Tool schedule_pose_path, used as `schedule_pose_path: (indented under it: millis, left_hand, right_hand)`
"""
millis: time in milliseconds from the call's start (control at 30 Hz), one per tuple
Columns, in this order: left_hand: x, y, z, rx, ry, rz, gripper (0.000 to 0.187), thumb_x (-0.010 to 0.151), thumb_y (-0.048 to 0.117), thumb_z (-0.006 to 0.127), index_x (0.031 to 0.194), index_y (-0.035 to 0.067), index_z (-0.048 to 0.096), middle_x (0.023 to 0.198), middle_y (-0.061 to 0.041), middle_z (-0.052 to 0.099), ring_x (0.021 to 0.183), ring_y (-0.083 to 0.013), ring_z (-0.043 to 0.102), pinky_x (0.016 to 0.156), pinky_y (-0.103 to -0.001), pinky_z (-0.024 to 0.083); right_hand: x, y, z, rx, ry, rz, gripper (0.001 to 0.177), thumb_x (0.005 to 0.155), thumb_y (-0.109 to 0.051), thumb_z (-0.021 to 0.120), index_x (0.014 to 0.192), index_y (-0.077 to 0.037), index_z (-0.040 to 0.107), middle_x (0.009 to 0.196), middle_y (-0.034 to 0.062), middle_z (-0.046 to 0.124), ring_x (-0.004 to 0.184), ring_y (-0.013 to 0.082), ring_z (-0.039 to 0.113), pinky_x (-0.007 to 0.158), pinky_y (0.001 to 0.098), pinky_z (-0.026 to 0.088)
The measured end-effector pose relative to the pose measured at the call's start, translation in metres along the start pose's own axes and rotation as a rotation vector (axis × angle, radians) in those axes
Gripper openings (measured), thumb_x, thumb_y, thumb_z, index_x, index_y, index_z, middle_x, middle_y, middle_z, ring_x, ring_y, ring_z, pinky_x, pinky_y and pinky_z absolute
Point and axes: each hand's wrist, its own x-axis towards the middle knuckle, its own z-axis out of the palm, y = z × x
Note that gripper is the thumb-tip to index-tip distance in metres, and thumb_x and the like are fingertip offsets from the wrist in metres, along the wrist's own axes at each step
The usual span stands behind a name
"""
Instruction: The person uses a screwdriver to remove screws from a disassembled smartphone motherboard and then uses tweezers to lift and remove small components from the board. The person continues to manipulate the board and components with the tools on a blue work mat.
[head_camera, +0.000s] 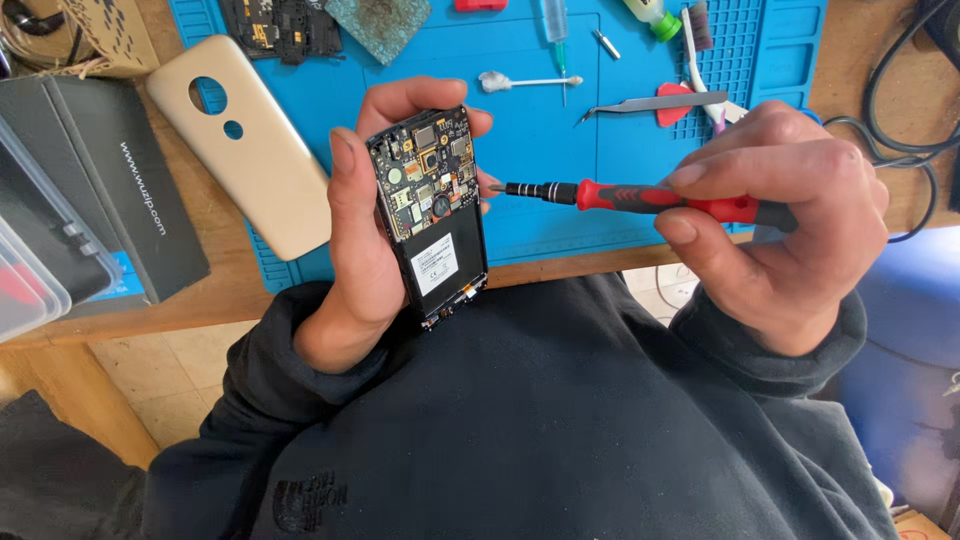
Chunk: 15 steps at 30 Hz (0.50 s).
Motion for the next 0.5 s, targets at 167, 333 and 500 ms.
schedule_pose_path:
  millis: [167, 333, 500]
  left_hand:
    - [0.0, 0.0, 0.002, -0.004, 0.004, 0.016, 0.076, 0.115, 0.073, 0.056, 0.147, 0.006, 0.068, 0.146, -0.012, 0.072, 0.13, -0.0205, 0.076, 0.099, -0.04, 0.074]
    - [0.001, 0.001, 0.001, 0.018, -0.006, -0.005, 0.078, 0.113, 0.076, 0.056, 0.148, 0.008, 0.068, 0.143, -0.014, 0.074, 0.116, -0.0213, 0.078, 0.097, -0.04, 0.074]
    - [0.002, 0.002, -0.001, 0.017, -0.007, -0.032, 0.08, 0.111, 0.079, 0.057, 0.149, 0.01, 0.068, 0.141, -0.015, 0.077, 0.104, -0.0266, 0.082, 0.091, -0.039, 0.072]
  right_hand:
    - [0.0, 0.005, 0.002, 0.021, 0.019, -0.015, 0.032, 0.111, -0.015, 0.081, 0.119, 0.01, 0.062, 0.104, 0.0297, 0.076, 0.095, 0.0413, 0.079, 0.089, 0.0488, 0.054]
    - [-0.001, 0.01, 0.002, 0.026, 0.017, -0.037, 0.032, 0.112, -0.016, 0.08, 0.12, 0.01, 0.061, 0.104, 0.0292, 0.075, 0.094, 0.0414, 0.078, 0.09, 0.0498, 0.054]
    - [-0.006, 0.021, 0.002, 0.067, 0.089, -0.062, 0.033, 0.111, -0.019, 0.078, 0.116, 0.009, 0.062, 0.098, 0.0264, 0.071, 0.088, 0.0395, 0.075, 0.085, 0.0494, 0.05]
